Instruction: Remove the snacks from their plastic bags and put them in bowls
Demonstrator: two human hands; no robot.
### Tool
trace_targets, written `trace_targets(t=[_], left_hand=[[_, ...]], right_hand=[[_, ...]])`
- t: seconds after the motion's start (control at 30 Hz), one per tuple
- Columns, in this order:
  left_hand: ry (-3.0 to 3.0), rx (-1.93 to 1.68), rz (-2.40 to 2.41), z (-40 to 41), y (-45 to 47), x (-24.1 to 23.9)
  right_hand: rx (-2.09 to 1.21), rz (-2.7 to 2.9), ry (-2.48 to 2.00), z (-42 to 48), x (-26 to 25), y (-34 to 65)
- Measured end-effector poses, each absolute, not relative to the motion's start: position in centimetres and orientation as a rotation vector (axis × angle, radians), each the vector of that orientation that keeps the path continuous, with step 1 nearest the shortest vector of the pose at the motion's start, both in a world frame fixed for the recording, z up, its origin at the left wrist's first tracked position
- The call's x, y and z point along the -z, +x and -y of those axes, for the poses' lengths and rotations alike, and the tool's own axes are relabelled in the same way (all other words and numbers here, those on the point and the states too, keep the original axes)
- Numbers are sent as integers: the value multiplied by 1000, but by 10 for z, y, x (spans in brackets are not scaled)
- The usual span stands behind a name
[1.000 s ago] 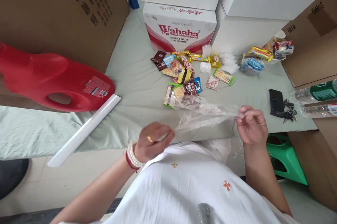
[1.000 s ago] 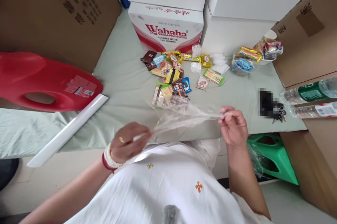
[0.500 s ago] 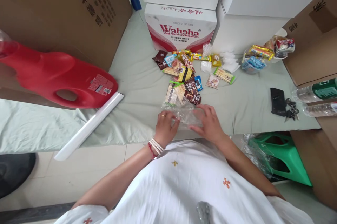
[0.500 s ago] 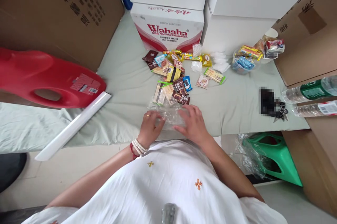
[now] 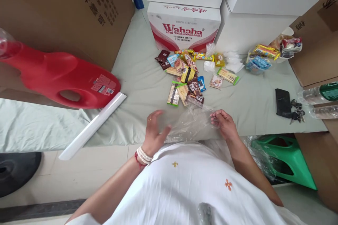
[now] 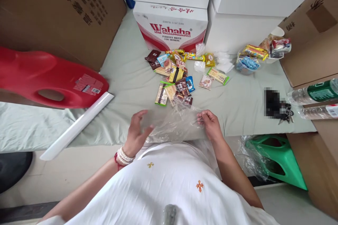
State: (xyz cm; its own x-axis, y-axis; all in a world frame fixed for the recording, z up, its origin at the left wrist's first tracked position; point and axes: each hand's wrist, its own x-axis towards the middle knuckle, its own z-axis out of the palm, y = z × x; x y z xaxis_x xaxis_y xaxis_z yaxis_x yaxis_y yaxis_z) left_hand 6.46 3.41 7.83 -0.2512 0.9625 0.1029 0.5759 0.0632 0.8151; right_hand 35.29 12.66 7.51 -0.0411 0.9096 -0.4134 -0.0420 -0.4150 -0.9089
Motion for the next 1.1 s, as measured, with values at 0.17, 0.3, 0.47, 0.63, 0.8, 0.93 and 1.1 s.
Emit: trace_targets(t=[0.17, 0.3, 0.47, 0.63, 0.8, 0.93, 1.1], left_hand=[[1474, -964, -1835, -87, 105, -77], [822, -1134, -1647, -94, 101, -68], [335, -1271, -1532, -65, 84, -72], [149, -1412, -1623, -39, 75, -69], [90, -1514, -1714, -14, 59, -57], [89, -1530, -1674, -5, 52, -56], [137, -1469, -1613, -1, 46, -65]], right_hand=[[-1632, 1068, -1404, -114, -79, 360], [-1551, 1120, -1639, -123, -75, 406], [-671, 1816, -1819, -172, -87, 423], [-633, 2494, -1533, -206, -94, 331], [-638, 2546, -1664, -202, -90, 292], [-694, 2182, -1903, -220, -93, 289], [-500, 2301, -2055, -243, -98, 248]])
